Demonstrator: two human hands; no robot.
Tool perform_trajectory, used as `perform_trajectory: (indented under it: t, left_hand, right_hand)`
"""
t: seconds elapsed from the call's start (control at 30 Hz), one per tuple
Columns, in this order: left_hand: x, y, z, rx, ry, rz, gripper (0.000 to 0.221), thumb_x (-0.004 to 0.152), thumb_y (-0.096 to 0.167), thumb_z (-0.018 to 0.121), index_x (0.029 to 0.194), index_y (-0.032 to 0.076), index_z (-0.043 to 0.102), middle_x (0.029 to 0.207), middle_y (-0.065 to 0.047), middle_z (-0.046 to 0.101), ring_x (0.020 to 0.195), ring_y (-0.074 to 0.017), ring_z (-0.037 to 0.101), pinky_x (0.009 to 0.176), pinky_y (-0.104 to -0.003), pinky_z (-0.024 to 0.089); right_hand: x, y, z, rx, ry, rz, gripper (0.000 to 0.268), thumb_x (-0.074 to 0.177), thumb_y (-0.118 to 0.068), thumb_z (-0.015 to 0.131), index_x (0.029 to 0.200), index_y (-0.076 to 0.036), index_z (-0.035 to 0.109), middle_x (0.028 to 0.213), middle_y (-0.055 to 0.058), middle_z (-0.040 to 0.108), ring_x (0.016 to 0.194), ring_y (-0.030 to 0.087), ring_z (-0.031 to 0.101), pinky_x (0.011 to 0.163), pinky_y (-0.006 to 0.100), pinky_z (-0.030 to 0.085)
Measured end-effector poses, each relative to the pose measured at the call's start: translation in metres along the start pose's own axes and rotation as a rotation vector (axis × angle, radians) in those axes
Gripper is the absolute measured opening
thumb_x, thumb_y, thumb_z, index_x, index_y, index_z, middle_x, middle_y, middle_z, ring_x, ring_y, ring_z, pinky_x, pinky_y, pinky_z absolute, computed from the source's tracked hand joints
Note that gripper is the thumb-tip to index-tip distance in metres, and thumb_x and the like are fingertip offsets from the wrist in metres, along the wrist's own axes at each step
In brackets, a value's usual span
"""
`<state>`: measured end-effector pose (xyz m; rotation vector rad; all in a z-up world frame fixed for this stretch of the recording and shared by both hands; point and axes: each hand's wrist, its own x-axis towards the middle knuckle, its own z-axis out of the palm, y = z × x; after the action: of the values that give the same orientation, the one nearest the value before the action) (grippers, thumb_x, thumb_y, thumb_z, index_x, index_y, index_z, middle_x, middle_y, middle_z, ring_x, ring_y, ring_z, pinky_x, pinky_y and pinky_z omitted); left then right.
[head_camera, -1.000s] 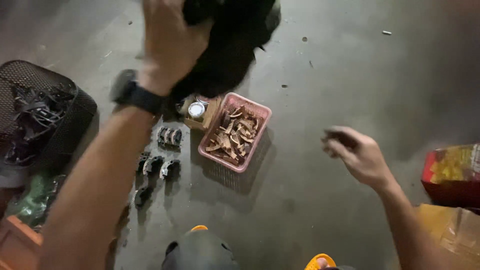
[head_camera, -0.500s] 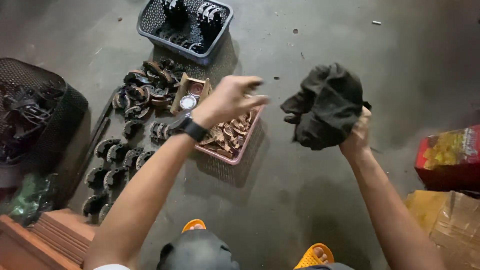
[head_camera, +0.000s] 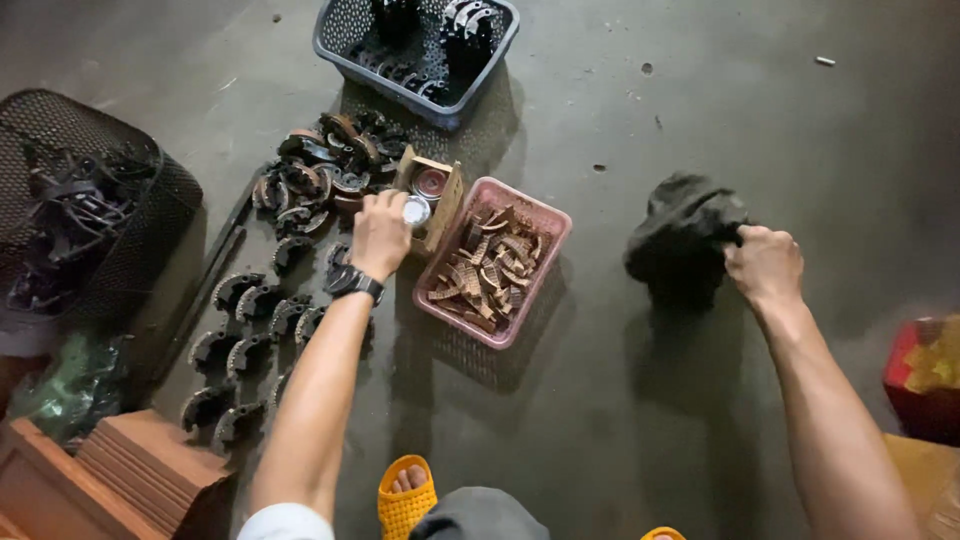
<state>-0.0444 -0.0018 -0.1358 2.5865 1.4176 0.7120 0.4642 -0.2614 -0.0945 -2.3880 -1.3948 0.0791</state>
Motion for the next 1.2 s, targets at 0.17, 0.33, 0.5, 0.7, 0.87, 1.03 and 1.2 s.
perform_trajectory:
  t: [0.17,0.33,0.5,0.7,0.87,1.03,1.2]
  left_hand:
    - [0.027,0.001,0.022,0.11,-0.259,0.01,0.051,0.075,0.01,0.077,0.125,0.007,0.063,0.121,-0.015,0.064,0.114,-0.038,0.059,0.085,-0.055,0.052]
    - [0.037,-0.02,0.035,0.063,-0.463,-0.011,0.041,0.083,0.013,0.075,0.123,0.012,0.066,0.125,-0.018,0.063,0.114,-0.0423,0.061,0.09,-0.054,0.055]
    - [0.029,-0.002,0.022,0.007,-0.29,-0.027,0.062,0.075,0.024,0.082,0.128,0.004,0.059,0.119,-0.024,0.059,0.11,-0.0458,0.059,0.086,-0.055,0.054]
    - [0.01,0.039,-0.029,0.01,0.105,-0.042,0.064,0.098,0.057,0.06,0.127,0.0,0.06,0.11,-0.018,0.059,0.1,-0.0333,0.062,0.08,-0.048,0.053]
    - [-0.023,0.103,-0.067,-1.045,-0.091,-0.382,0.077,0.104,0.073,0.037,0.122,0.003,0.062,0.11,-0.012,0.067,0.098,-0.0234,0.063,0.083,-0.04,0.053]
    - [-0.057,0.151,-0.051,-1.509,-0.255,-0.736,0.062,0.1,0.061,0.038,0.124,0.008,0.06,0.102,-0.01,0.071,0.083,-0.0206,0.069,0.064,-0.035,0.058]
    - [-0.069,0.185,0.003,-1.782,-0.369,-0.871,0.056,0.101,0.056,0.042,0.118,0.007,0.065,0.098,-0.009,0.073,0.078,-0.0195,0.071,0.063,-0.035,0.059]
  right_hand:
    - [-0.027,-0.022,-0.017,-0.409,-0.209,0.105,0.044,0.097,-0.047,0.078,0.103,-0.003,0.077,0.088,0.018,0.077,0.078,0.031,0.077,0.074,0.045,0.061]
    - [-0.055,0.029,0.003,-0.002,-0.091,0.166,0.042,0.094,-0.04,0.078,0.114,-0.004,0.075,0.099,0.018,0.076,0.091,0.036,0.074,0.079,0.047,0.057]
    - [-0.081,0.085,0.053,-0.051,-0.205,0.246,0.042,0.088,-0.034,0.08,0.119,-0.005,0.073,0.107,0.021,0.075,0.101,0.036,0.072,0.087,0.046,0.057]
    - [-0.097,0.069,0.091,-0.173,-0.225,0.218,0.065,0.08,-0.025,0.081,0.139,-0.006,0.059,0.122,0.023,0.064,0.111,0.042,0.065,0.09,0.052,0.054]
    - [-0.08,0.085,0.142,-0.243,-0.113,0.215,0.051,0.079,-0.021,0.077,0.125,-0.003,0.063,0.119,0.025,0.059,0.108,0.045,0.064,0.084,0.053,0.056]
    - [-0.025,0.015,-0.016,0.448,0.066,0.41,0.036,0.101,-0.028,0.065,0.095,0.006,0.055,0.082,0.007,0.048,0.071,0.02,0.048,0.057,0.043,0.043]
    - [-0.027,-0.038,-0.173,0.603,0.528,-0.023,0.02,0.115,-0.015,0.066,0.104,0.002,0.061,0.099,0.006,0.065,0.089,0.014,0.059,0.084,0.032,0.052]
